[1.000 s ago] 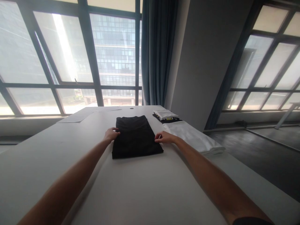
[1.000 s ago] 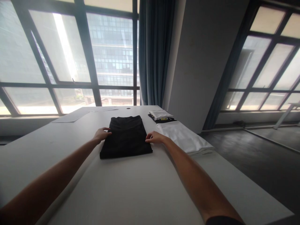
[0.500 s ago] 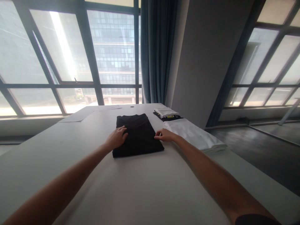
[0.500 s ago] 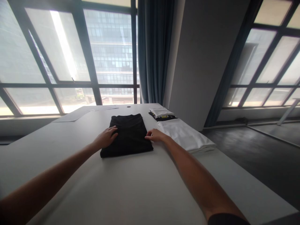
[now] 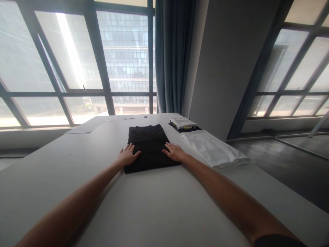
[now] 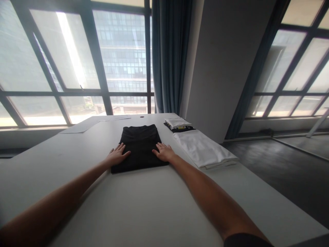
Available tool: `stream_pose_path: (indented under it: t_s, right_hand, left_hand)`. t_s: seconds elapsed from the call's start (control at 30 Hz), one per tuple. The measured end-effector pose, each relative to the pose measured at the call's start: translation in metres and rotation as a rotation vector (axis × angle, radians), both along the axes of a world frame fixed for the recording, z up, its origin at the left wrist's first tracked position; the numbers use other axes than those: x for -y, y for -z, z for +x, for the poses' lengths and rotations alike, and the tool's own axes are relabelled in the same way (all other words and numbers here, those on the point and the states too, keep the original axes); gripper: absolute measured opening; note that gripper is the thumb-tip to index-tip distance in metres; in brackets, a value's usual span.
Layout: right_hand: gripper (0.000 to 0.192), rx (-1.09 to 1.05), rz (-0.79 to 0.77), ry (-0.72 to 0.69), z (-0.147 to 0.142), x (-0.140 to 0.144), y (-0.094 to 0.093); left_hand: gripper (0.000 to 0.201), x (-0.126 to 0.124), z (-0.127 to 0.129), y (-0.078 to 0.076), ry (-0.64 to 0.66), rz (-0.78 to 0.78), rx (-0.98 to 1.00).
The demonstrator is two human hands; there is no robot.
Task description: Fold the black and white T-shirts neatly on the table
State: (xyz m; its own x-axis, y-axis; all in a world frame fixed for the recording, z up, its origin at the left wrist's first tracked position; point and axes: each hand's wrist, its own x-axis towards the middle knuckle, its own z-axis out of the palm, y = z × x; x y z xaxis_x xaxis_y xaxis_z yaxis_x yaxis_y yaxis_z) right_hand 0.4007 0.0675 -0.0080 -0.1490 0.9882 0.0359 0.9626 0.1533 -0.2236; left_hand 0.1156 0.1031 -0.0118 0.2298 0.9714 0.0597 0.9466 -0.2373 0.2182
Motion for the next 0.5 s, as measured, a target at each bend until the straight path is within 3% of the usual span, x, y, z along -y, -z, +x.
stream_pose_path:
  t_s: [0.1, 0.2, 0.33, 0.5]
  right_hand:
    - [0.063, -0.006, 0.019, 0.011, 0.003, -0.004, 0.001]
    - [0.054, -0.024, 0.07, -0.007, 0.011, -0.008, 0.0]
    - [0.048, -0.043, 0.102, -0.026, 0.036, -0.015, -0.003]
    - [0.066, -0.126, -0.005, -0.234, 0.067, -0.021, -0.012]
  left_hand:
    - [0.083, -0.011, -0.005, 0.002, -0.014, -0.004, 0.005]
    - [0.083, -0.015, -0.017, 0.004, 0.054, -0.032, 0.028]
    - [0.079, -0.008, -0.047, 0.001, 0.246, -0.034, 0.074]
    - [0.061, 0.021, -0.085, -0.009, 0.498, -0.047, 0.033]
